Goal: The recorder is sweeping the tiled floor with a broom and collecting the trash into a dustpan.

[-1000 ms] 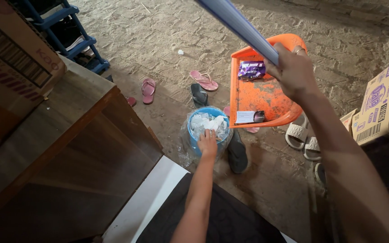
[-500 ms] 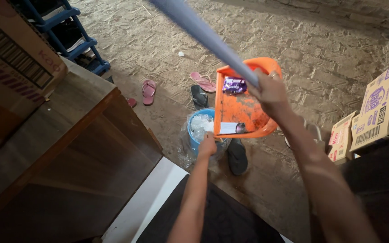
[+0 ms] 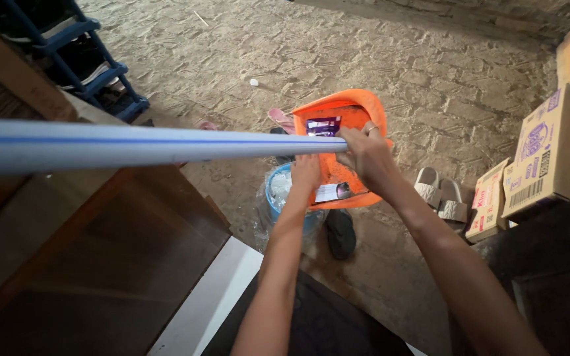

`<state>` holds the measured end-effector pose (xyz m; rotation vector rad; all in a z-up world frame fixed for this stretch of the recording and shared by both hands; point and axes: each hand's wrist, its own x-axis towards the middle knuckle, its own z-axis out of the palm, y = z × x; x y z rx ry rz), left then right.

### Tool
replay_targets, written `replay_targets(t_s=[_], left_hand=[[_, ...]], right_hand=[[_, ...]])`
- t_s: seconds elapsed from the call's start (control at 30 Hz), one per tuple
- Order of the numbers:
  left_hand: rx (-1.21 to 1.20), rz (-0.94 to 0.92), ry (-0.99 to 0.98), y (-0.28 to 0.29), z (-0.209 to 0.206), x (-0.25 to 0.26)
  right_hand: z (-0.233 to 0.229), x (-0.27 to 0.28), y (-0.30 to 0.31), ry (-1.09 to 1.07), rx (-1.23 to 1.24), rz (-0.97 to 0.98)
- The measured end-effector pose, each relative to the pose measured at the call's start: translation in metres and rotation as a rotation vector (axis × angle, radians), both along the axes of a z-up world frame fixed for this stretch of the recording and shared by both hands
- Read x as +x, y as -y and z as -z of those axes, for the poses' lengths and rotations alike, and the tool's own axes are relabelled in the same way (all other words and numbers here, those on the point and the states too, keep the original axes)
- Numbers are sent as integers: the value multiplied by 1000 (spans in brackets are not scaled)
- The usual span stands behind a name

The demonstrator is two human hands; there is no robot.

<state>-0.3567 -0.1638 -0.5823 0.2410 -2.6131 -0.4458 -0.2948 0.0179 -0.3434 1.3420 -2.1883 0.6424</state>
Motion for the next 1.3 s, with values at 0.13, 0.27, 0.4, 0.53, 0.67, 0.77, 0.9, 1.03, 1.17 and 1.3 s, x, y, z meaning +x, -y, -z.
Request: replay_targets(t_s=[0.13,0.27,0.4,0.53,0.67,0.77,0.9,1.03,1.17,1.3], left_hand=[[-134,26,-218,2,-4,-37],[109,34,22,-12,-58,-14],[105,9,44,-12,-22,-17],[66,19,4,-12,24,-20],[-153,148,-65,-4,66,-13],[-84,145,60,-7,61,18],[72,125,280,-13,56,48],[57,123,354,-11,44,71],[-110,89,300,-16,52,74],[-280,203,56,-23,65,66]], right_hand=[[-5,7,-9,76,3,13],[-7,9,-19,77,3,-32],[6,7,-24,-7,-21,-68],[9,8,-16,32,10,-63],[10,10,-5,73,-4,-78],[12,8,3,49,-12,-104],[13,5,7,58,-20,-96],[13,5,11,118,-43,-64],[12,7,10,105,-36,-66],[10,7,10,72,-27,-63]])
